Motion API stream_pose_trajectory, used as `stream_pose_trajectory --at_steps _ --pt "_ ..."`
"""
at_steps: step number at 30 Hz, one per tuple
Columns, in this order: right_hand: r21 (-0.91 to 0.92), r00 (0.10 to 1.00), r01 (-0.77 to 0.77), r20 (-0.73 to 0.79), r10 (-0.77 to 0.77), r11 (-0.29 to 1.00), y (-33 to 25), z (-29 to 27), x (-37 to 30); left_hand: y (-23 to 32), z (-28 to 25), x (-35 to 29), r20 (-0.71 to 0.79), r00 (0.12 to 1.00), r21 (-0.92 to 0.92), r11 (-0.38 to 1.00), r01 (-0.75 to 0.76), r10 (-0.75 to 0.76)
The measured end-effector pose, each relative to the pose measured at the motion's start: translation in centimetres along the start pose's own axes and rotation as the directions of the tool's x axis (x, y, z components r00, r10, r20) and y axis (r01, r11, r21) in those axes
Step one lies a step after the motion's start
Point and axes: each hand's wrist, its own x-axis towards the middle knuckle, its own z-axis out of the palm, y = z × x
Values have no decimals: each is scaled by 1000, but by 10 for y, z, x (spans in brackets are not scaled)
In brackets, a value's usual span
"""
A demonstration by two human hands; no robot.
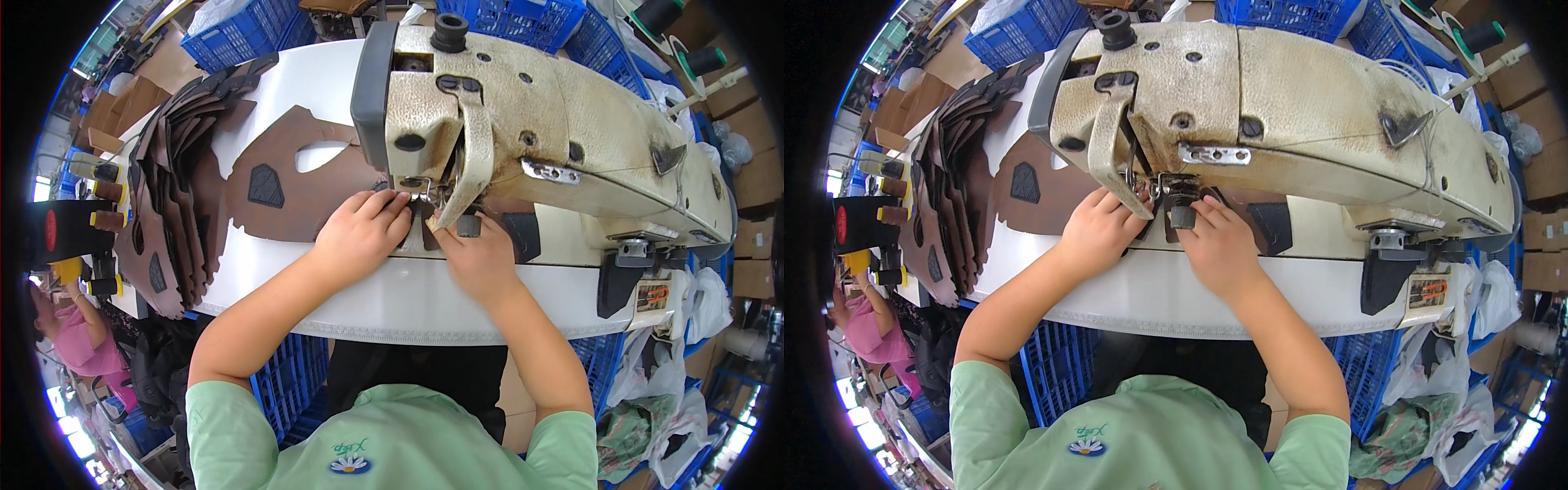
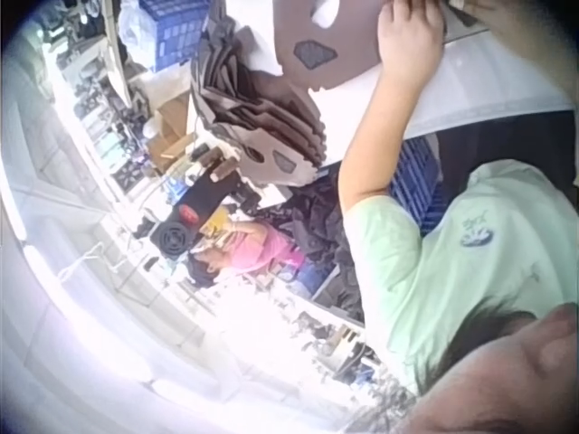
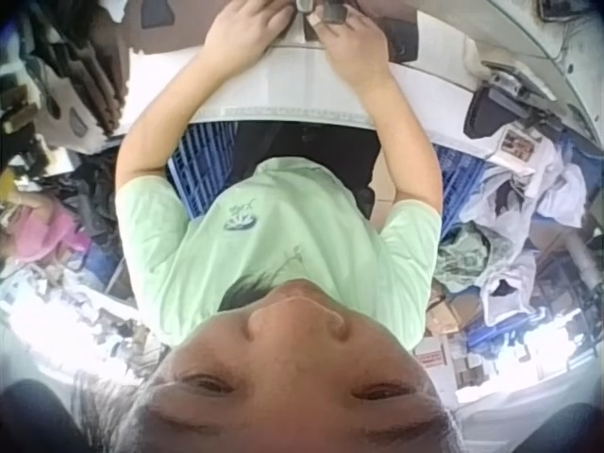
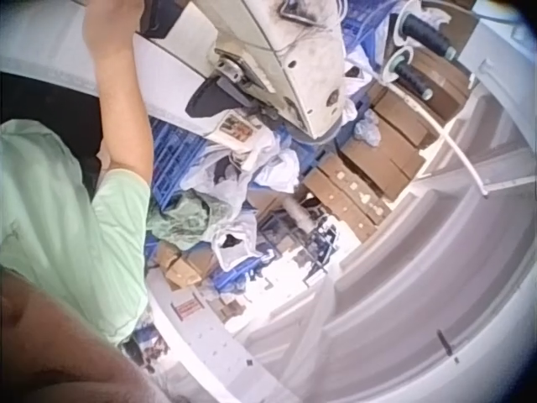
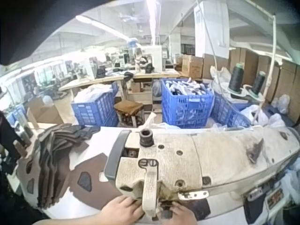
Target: Sewing together components of shoe uppers using an industrial sewing machine.
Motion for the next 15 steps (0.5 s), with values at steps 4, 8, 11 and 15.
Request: stream_pose_trajectory --at_steps 4,8,11,15 --pt "-14 1000 12 10 -12 1000 -3 1 -2 -1 -1 -3 16 1000 -12 1000 16 -16" --pt "29 1000 26 -13 -26 999 -5 -2 -1 -2 -2 -3 19 1000 -41 999 18 -17" --pt "37 999 31 -9 -30 999 -3 -4 0 -3 -4 0 14 1000 -19 1000 -10 10" --pt "51 1000 22 13 -23 998 -4 -6 1 -3 -4 0 34 999 -21 999 -25 26"
